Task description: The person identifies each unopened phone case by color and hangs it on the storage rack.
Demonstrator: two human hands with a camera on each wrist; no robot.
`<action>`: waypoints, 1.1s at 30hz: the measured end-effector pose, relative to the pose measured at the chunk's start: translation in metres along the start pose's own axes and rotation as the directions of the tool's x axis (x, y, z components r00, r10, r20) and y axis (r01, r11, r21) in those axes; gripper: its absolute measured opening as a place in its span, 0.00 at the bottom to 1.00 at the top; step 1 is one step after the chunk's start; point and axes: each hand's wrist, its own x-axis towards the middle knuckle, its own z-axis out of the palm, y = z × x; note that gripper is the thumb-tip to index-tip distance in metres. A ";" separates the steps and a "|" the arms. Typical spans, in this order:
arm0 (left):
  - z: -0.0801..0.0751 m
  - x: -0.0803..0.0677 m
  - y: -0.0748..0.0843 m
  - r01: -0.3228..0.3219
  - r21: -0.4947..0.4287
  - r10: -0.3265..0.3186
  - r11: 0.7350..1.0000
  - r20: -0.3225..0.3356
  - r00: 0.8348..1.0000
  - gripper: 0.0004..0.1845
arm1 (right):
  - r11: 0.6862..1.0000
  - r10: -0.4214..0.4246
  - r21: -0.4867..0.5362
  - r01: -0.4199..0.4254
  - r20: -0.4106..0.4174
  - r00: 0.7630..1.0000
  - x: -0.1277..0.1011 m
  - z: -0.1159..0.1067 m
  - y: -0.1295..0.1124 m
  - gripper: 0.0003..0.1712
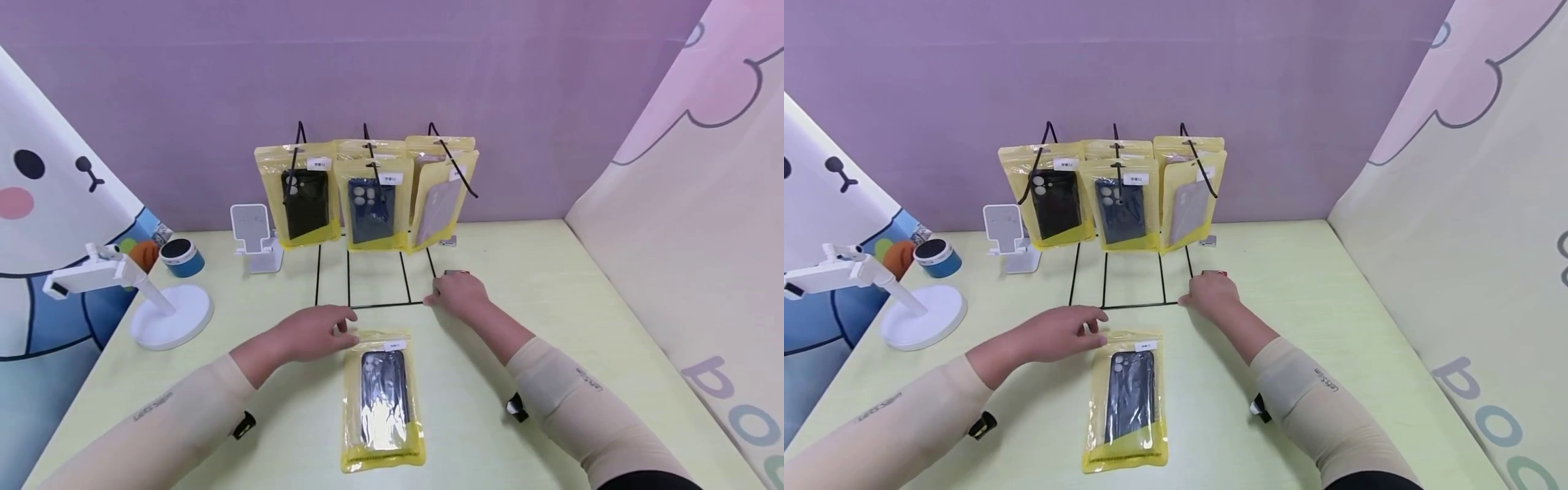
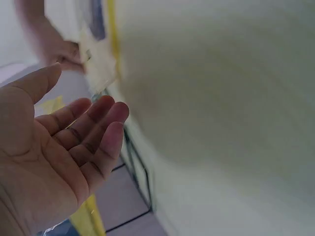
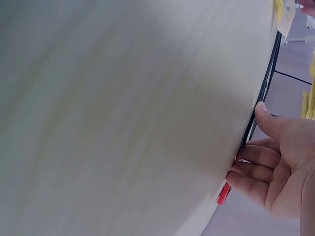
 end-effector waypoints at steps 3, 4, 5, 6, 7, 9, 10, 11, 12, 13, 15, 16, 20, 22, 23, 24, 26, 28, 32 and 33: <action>0.008 0.006 0.001 -0.029 0.033 0.028 0.999 0.019 0.999 0.23 | 1.000 -0.005 -0.003 0.005 -0.005 1.000 0.001 -0.001 0.000 0.18; 0.010 0.008 0.000 -0.039 0.047 0.039 0.998 0.016 0.999 0.22 | 1.000 -0.006 -0.003 0.006 -0.006 1.000 0.001 -0.001 0.000 0.18; 0.012 0.009 0.001 -0.048 0.057 0.047 0.997 0.013 0.999 0.21 | 1.000 -0.009 -0.004 0.009 -0.004 1.000 0.001 -0.001 0.000 0.19; 0.012 0.010 0.001 -0.054 0.062 0.053 0.997 0.009 0.999 0.20 | 1.000 -0.012 -0.005 0.012 -0.004 1.000 0.001 -0.001 0.000 0.19; 0.013 0.011 0.001 -0.059 0.065 0.059 0.996 0.006 0.998 0.18 | 1.000 -0.015 -0.006 0.015 -0.003 1.000 0.001 -0.001 0.000 0.19; 0.013 0.012 0.002 -0.066 0.078 0.066 0.995 0.000 0.998 0.13 | 1.000 -0.017 -0.004 0.017 0.002 1.000 0.001 -0.001 0.000 0.19; 0.014 0.012 0.002 -0.069 0.084 0.070 0.994 -0.003 0.998 0.11 | 1.000 -0.017 -0.002 0.017 0.003 1.000 0.002 -0.001 0.000 0.19; 0.014 0.012 0.002 -0.073 0.086 0.074 0.994 -0.006 0.997 0.08 | 1.000 -0.018 -0.002 0.018 0.004 1.000 0.001 -0.001 0.000 0.19; 0.014 0.013 0.002 -0.080 0.091 0.081 0.993 -0.012 0.997 0.05 | 1.000 -0.018 -0.001 0.018 0.004 1.000 0.001 -0.001 0.000 0.19; 0.015 0.013 0.002 -0.086 0.098 0.088 0.991 -0.019 0.996 0.04 | 1.000 -0.017 0.002 0.017 0.005 1.000 0.001 -0.001 0.000 0.19; 0.015 0.013 0.002 -0.099 0.101 0.103 0.990 -0.034 0.994 0.04 | 1.000 -0.012 0.005 0.012 0.003 1.000 0.001 -0.001 0.000 0.19; 0.015 0.012 0.002 -0.104 0.098 0.109 0.990 -0.043 0.993 0.05 | 1.000 -0.012 0.006 0.012 0.001 1.000 0.001 -0.001 0.000 0.19; 0.013 0.010 0.001 -0.108 0.038 0.110 0.993 -0.066 0.992 0.06 | 1.000 -0.015 0.014 0.015 -0.004 1.000 0.000 -0.002 0.001 0.18; 0.010 0.008 0.002 -0.098 -0.032 0.095 0.995 -0.069 0.993 0.06 | 1.000 -0.017 0.016 0.017 -0.003 1.000 -0.001 -0.002 0.001 0.18; 0.008 0.007 0.002 -0.094 -0.076 0.088 0.993 -0.070 0.994 0.06 | 1.000 -0.018 0.017 0.018 0.001 1.000 -0.001 -0.002 0.002 0.18; 0.006 0.005 0.002 -0.091 -0.126 0.082 0.988 -0.073 0.994 0.06 | 1.000 -0.017 0.017 0.017 0.003 1.000 -0.001 -0.002 0.002 0.18; 0.001 0.000 0.003 -0.091 -0.226 0.073 0.970 -0.086 0.994 0.05 | 1.000 -0.017 0.015 0.017 0.005 1.000 0.000 -0.002 0.002 0.18; -0.004 -0.005 0.002 -0.106 -0.320 0.074 0.941 -0.109 0.991 0.05 | 1.000 -0.019 0.009 0.019 0.004 1.000 0.000 -0.002 0.001 0.18; -0.016 -0.016 0.006 -0.154 -0.492 0.090 0.857 -0.150 0.985 0.06 | 1.000 -0.024 0.008 0.024 -0.001 1.000 0.000 -0.001 0.002 0.19; -0.019 -0.018 0.006 -0.165 -0.531 0.095 0.831 -0.157 0.983 0.07 | 1.000 -0.025 0.009 0.025 -0.002 1.000 0.000 -0.001 0.002 0.19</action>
